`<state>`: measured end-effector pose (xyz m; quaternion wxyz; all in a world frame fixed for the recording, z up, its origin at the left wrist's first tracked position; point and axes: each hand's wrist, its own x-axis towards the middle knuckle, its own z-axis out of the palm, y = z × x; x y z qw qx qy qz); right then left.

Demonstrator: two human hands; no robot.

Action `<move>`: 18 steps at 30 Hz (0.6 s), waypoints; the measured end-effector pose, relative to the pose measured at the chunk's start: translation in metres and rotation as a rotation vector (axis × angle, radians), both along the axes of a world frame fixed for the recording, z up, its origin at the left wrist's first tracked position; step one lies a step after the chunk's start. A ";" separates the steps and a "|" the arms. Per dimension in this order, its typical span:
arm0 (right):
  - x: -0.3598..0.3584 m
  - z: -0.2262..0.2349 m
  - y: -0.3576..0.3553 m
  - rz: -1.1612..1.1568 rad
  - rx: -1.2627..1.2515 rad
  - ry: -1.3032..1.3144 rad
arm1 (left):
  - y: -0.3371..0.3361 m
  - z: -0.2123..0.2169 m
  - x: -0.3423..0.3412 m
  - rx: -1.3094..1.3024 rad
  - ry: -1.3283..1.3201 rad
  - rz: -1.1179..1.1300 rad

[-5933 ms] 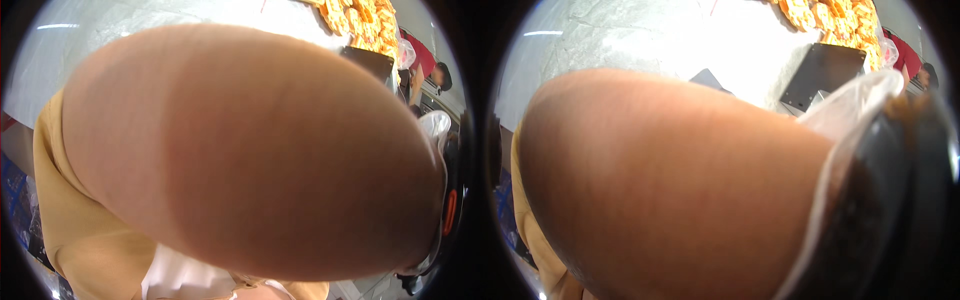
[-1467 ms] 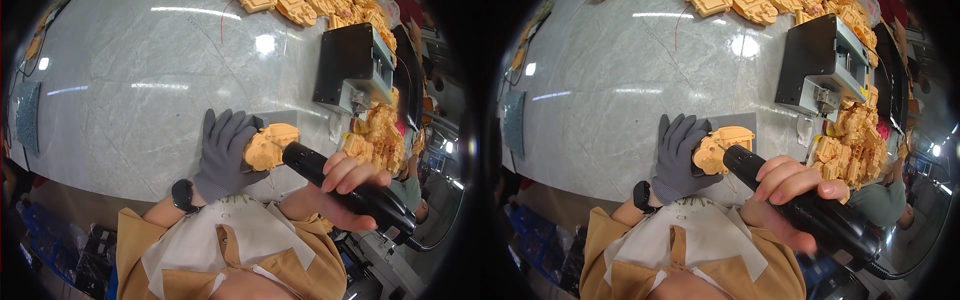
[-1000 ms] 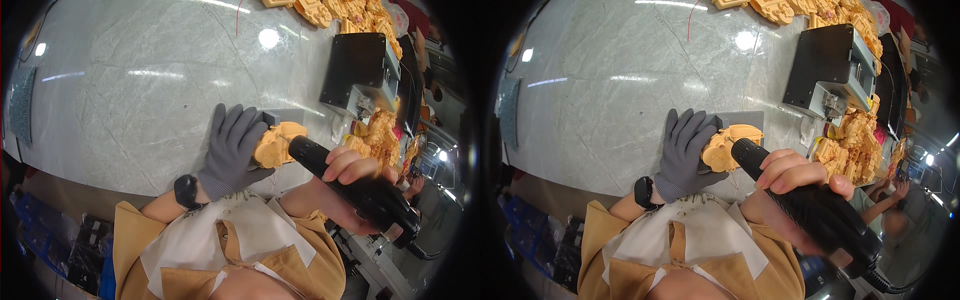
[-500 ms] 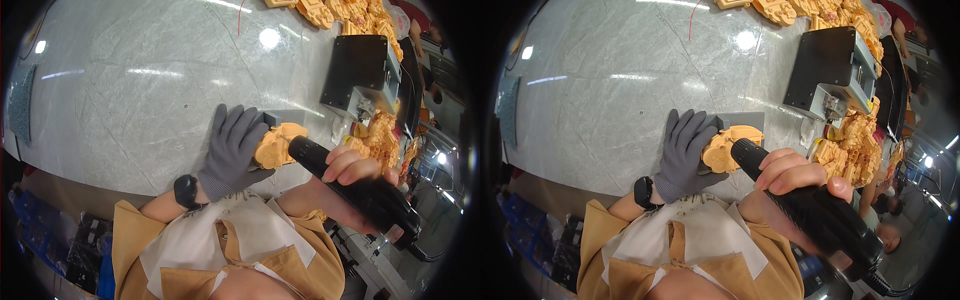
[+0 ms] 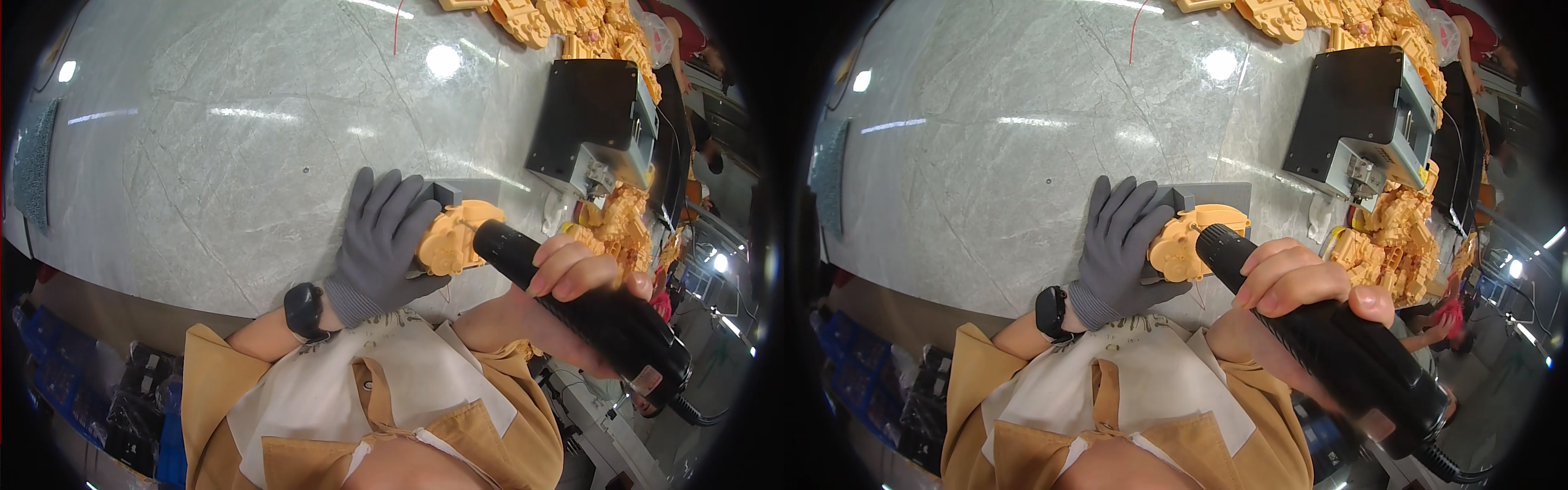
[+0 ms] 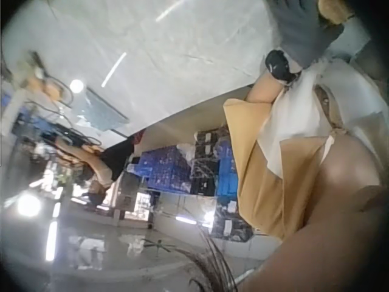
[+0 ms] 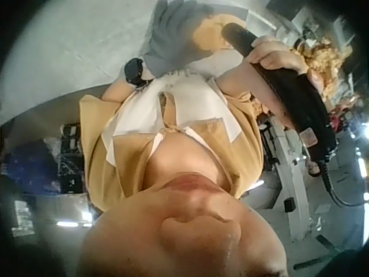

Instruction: The person uses a handheld rotary tool to drill holes into small yellow plastic parts. They hold each part with a gloved left hand and operate the tool with the right hand, working on a gray fixture on a table. Finished parts are placed into a pile on the table.

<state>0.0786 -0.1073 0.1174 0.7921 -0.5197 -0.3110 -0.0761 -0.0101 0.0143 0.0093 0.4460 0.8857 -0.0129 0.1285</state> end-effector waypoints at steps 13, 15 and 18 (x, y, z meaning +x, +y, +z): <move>0.013 0.005 -0.003 0.213 -0.175 -0.044 | 0.000 -0.001 0.001 -0.013 0.002 -0.003; 0.016 0.007 -0.003 0.250 -0.210 -0.054 | 0.001 0.000 0.002 0.001 -0.005 0.002; 0.020 0.009 -0.004 0.291 -0.259 -0.060 | 0.001 0.001 0.002 -0.016 0.008 0.000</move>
